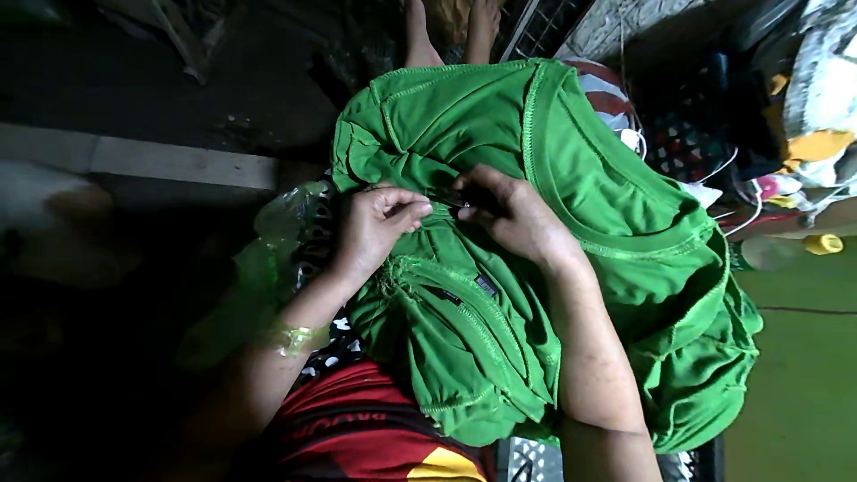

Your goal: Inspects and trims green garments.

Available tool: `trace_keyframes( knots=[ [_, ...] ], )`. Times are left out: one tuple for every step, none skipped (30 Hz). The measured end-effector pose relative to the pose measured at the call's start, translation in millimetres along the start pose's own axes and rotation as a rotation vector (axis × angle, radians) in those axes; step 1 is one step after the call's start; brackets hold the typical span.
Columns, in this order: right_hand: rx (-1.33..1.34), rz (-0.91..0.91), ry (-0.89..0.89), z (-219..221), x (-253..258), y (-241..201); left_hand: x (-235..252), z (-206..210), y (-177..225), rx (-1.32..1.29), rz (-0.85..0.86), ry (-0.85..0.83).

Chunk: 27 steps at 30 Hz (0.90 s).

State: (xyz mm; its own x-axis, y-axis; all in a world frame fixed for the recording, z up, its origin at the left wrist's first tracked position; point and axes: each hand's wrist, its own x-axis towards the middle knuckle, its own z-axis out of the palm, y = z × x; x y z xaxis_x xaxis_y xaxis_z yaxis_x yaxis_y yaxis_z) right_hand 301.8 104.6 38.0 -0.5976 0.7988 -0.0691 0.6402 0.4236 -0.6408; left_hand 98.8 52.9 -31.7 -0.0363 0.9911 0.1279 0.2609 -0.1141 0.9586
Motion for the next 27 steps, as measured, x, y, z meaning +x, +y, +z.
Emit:
trace_keyframes(
  knots=[
    [0.037, 0.004, 0.001, -0.8, -0.6, 0.7, -1.6, 0.6, 0.4, 0.057, 0.02, -0.003],
    [0.063, 0.009, 0.004, -1.0, -1.0, 1.3, -2.7, 2.5, 0.4, 0.113, 0.057, 0.005],
    [0.075, 0.014, 0.008, -1.2, -1.7, 1.3, -3.1, 5.5, -1.4, 0.159, 0.11, 0.024],
    [0.079, 0.021, 0.012, -1.3, -2.8, 0.8, -3.0, 8.2, -3.2, 0.19, 0.15, 0.038],
    [0.077, 0.019, 0.017, -1.3, -4.1, 0.7, -2.9, 9.3, -3.4, 0.201, 0.162, 0.036],
    [0.073, 0.007, 0.021, -1.4, -5.5, 1.0, -2.6, 8.6, -2.1, 0.188, 0.138, 0.019],
    [0.065, -0.008, 0.019, -1.6, -7.2, 1.6, -2.2, 6.3, -0.5, 0.152, 0.088, -0.011],
    [0.059, -0.025, 0.016, -2.2, -8.5, 2.2, -1.4, 3.5, 0.2, 0.088, 0.025, -0.041],
    [0.052, -0.035, 0.01, -2.8, -9.5, 2.5, -0.4, 0.5, -0.3, 0.01, -0.032, -0.062],
    [0.044, -0.038, 0.005, -2.9, -9.9, 2.7, 0.5, -2.2, -2.3, -0.075, -0.07, -0.076],
    [0.037, -0.035, 0.001, -3.2, -9.9, 2.6, 1.4, -4.4, -4.6, -0.173, -0.099, -0.077],
    [0.034, -0.03, 0.0, -3.3, -9.7, 2.6, 2.5, -6.7, -6.3, -0.275, -0.116, -0.067],
    [0.038, -0.022, 0.003, -3.3, -9.4, 2.8, 3.7, -10.1, -6.2, -0.364, -0.123, -0.058],
    [0.048, -0.015, 0.009, -3.2, -9.2, 3.2, 4.9, -14.3, -4.3, -0.432, -0.126, -0.043],
    [0.067, -0.004, 0.016, -3.3, -9.4, 3.5, 5.8, -19.4, -1.8, -0.475, -0.128, -0.023],
    [0.089, 0.006, 0.026, -3.4, -9.8, 3.7, 6.6, -24.5, 0.0, -0.498, -0.121, -0.002],
    [0.111, 0.018, 0.031, -3.8, -10.1, 3.7, 7.0, -29.6, 1.5, -0.503, -0.106, 0.009],
    [0.136, 0.028, 0.033, -4.3, -10.3, 3.7, 6.8, -33.7, 2.5, -0.494, -0.084, 0.013],
    [0.16, 0.036, 0.035, -4.6, -10.5, 3.4, 5.7, -36.3, 3.9, -0.467, -0.062, 0.013],
    [0.181, 0.047, 0.028, -5.5, -11.0, 2.8, 3.5, -37.0, 5.8, -0.421, -0.043, 0.006],
    [0.2, 0.059, 0.023, -6.2, -11.3, 1.7, 0.6, -36.2, 8.2, -0.353, -0.026, -0.004],
    [0.215, 0.068, 0.022, -6.6, -11.3, 0.8, -3.1, -34.4, 12.1, -0.264, -0.011, -0.025],
    [0.221, 0.073, 0.021, -6.9, -11.2, 0.1, -7.2, -31.2, 17.5, -0.163, -0.003, -0.039],
    [0.218, 0.073, 0.019, -7.3, -11.1, -0.2, -10.0, -26.7, 20.9, -0.066, 0.016, -0.044],
    [0.213, 0.074, 0.023, -7.1, -11.0, -0.2, -10.5, -20.7, 21.1, 0.016, 0.047, -0.039],
    [0.208, 0.079, 0.028, -6.8, -11.2, -0.5, -8.8, -13.8, 18.8, 0.082, 0.093, -0.019],
    [0.208, 0.089, 0.035, -6.4, -11.1, -0.8, -5.5, -6.9, 15.2, 0.135, 0.144, 0.0]
  ],
)
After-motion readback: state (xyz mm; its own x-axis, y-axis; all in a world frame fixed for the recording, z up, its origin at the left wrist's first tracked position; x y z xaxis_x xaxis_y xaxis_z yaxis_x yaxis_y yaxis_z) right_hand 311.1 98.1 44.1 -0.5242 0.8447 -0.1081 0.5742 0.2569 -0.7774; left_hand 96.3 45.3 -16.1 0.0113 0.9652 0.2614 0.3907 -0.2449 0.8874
